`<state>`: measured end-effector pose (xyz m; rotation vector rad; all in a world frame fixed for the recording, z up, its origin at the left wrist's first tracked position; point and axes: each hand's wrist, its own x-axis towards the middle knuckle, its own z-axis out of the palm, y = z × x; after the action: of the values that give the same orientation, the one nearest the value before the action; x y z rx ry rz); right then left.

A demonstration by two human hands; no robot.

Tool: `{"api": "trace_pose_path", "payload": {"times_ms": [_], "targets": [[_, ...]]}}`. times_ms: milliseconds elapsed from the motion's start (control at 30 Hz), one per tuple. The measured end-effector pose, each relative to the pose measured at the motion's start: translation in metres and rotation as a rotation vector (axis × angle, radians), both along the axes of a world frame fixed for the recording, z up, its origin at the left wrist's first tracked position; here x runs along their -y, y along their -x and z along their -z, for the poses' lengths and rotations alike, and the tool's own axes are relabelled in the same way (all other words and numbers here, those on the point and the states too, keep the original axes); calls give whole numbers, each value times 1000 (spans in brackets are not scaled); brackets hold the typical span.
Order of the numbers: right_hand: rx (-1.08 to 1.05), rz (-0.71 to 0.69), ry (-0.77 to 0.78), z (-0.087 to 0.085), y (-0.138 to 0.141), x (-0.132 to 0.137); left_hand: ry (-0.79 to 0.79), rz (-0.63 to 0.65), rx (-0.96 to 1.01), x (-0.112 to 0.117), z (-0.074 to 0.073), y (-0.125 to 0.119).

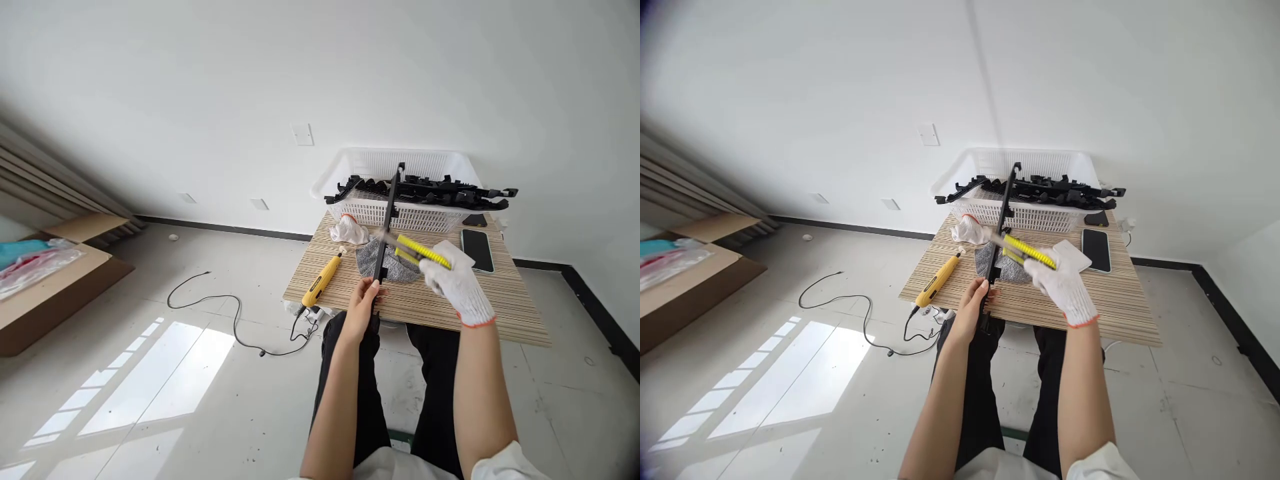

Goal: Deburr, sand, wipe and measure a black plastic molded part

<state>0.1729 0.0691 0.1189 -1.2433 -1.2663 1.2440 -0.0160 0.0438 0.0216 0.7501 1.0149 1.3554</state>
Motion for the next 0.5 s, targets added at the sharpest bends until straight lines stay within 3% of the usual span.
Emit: {"api": "trace_pose_path", "payload": {"times_ms": [67,200,367,433,500], "targets": [[42,-94,122,21,-7,2,-49,-48,-49,4,4,-4],[-241,157,-20,50,-12,10,-52,-134,-66,7,7,-8],[-282,243,138,64,-4,12,-58,-196,-50,9,6,-9],[-261,276,217,68,-2,13,-57,-165,-13,13,6,-9],[-203,214,247,71,-2,15,-48,-90,106,17,7,-9]]}}
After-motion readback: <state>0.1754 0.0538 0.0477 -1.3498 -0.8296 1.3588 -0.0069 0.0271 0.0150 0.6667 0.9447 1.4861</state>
